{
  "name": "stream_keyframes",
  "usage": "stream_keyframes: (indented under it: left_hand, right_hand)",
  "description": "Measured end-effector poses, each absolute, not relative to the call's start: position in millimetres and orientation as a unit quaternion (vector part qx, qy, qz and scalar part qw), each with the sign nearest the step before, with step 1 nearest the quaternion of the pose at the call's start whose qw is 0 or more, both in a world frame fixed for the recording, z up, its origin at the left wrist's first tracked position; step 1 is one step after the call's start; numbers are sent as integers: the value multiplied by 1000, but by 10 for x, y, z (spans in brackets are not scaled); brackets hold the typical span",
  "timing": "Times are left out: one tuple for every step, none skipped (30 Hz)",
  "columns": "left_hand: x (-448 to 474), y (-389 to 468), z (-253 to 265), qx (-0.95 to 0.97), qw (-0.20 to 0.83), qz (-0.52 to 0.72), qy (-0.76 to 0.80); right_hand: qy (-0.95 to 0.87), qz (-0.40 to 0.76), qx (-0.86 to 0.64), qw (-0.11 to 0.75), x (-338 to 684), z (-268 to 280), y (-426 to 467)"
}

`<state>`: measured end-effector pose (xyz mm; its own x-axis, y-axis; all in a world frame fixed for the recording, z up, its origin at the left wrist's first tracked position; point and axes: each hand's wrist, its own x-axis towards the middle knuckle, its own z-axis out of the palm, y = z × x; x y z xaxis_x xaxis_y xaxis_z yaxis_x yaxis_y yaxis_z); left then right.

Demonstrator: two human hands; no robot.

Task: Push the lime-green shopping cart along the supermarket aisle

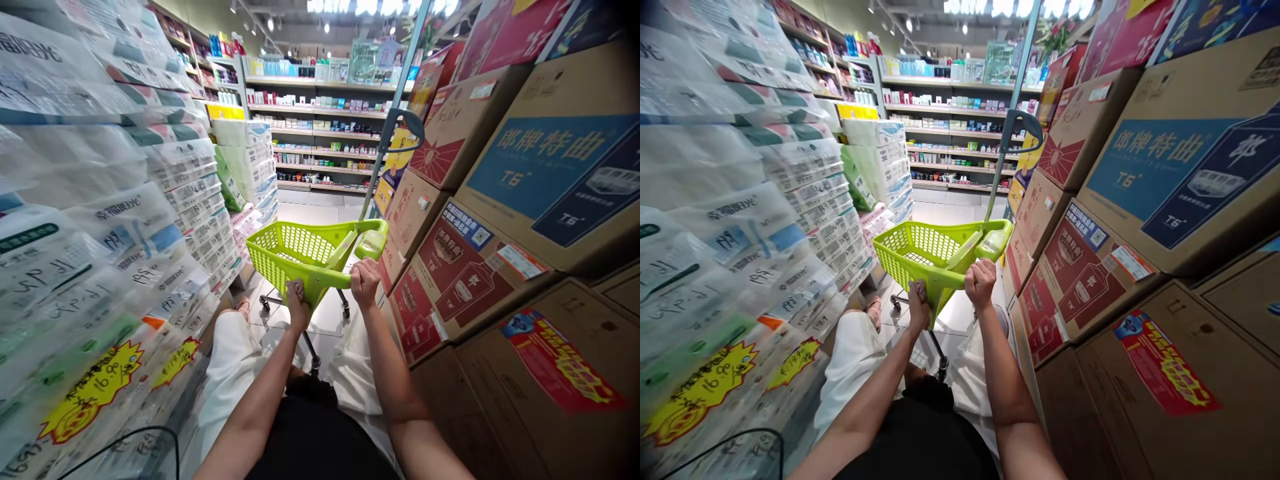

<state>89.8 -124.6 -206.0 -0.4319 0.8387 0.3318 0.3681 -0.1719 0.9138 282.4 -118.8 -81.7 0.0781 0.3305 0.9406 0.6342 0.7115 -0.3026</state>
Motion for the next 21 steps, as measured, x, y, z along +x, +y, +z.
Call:
stream_keyframes:
  left_hand:
    - [858, -1234, -2091, 481, 220, 580, 619]
    - [830, -1223, -2084, 472, 228, 580, 624]
    - [815, -1211, -2047, 469, 225, 584, 623]
    - [812, -1195, -1990, 475, 213, 591, 616]
    - [818, -1174, -1927, 485, 195, 601, 604]
    - [829, -1153, -1872, 498, 178, 610, 590]
    - [838, -1133, -1837, 511, 167, 617, 575]
    - [844, -1120, -1832, 519, 167, 620, 564]
    - [843, -1117, -1860, 520, 176, 619, 561]
    - [834, -1124, -1916, 513, 193, 617, 565]
    - [818, -1138, -1991, 501, 216, 613, 572]
    - [798, -1154, -2070, 488, 240, 607, 580]
    - [778, -1168, -2139, 476, 260, 600, 587]
    - [762, -1173, -2183, 466, 273, 597, 593]
    - [755, -1168, -2196, 456, 272, 600, 598]
    - [758, -1152, -2173, 448, 260, 610, 599]
    - [774, -1128, -2119, 445, 241, 627, 593]
    - [799, -1100, -2044, 446, 220, 647, 579]
    - [830, -1071, -1961, 453, 201, 666, 558]
    - [863, -1047, -1882, 466, 186, 681, 533]
    - [890, -1030, -1819, 486, 175, 689, 508]
  right_hand:
    - [-668, -115, -359, 642, 2827, -821, -1178]
    - [-668, -112, -359, 642, 2829, -823, -1170]
    - [-668, -108, -361, 641, 2831, -823, -1163]
    - [-669, -106, -366, 638, 2834, -823, -1157]
    - [-671, -102, -370, 635, 2836, -821, -1153]
    - [-672, -99, -375, 631, 2838, -819, -1149]
    - [-674, -96, -377, 628, 2841, -816, -1147]
    - [-675, -94, -377, 627, 2844, -814, -1145]
    - [-677, -93, -376, 626, 2847, -813, -1145]
    - [-678, -94, -373, 627, 2851, -812, -1145]
    - [-678, -95, -370, 628, 2854, -811, -1146]
    - [-678, -96, -366, 630, 2856, -812, -1148]
    - [-679, -95, -365, 630, 2858, -813, -1150]
    - [-681, -95, -364, 628, 2860, -815, -1152]
    - [-682, -94, -365, 627, 2861, -817, -1155]
    - [-683, -94, -368, 624, 2862, -819, -1157]
    - [-683, -94, -371, 622, 2864, -822, -1160]
    - [-684, -94, -374, 619, 2866, -824, -1164]
    - [-684, -94, -376, 618, 2868, -825, -1168]
    - [-684, -94, -376, 618, 2870, -827, -1173]
    - [-685, -95, -374, 618, 2873, -827, -1179]
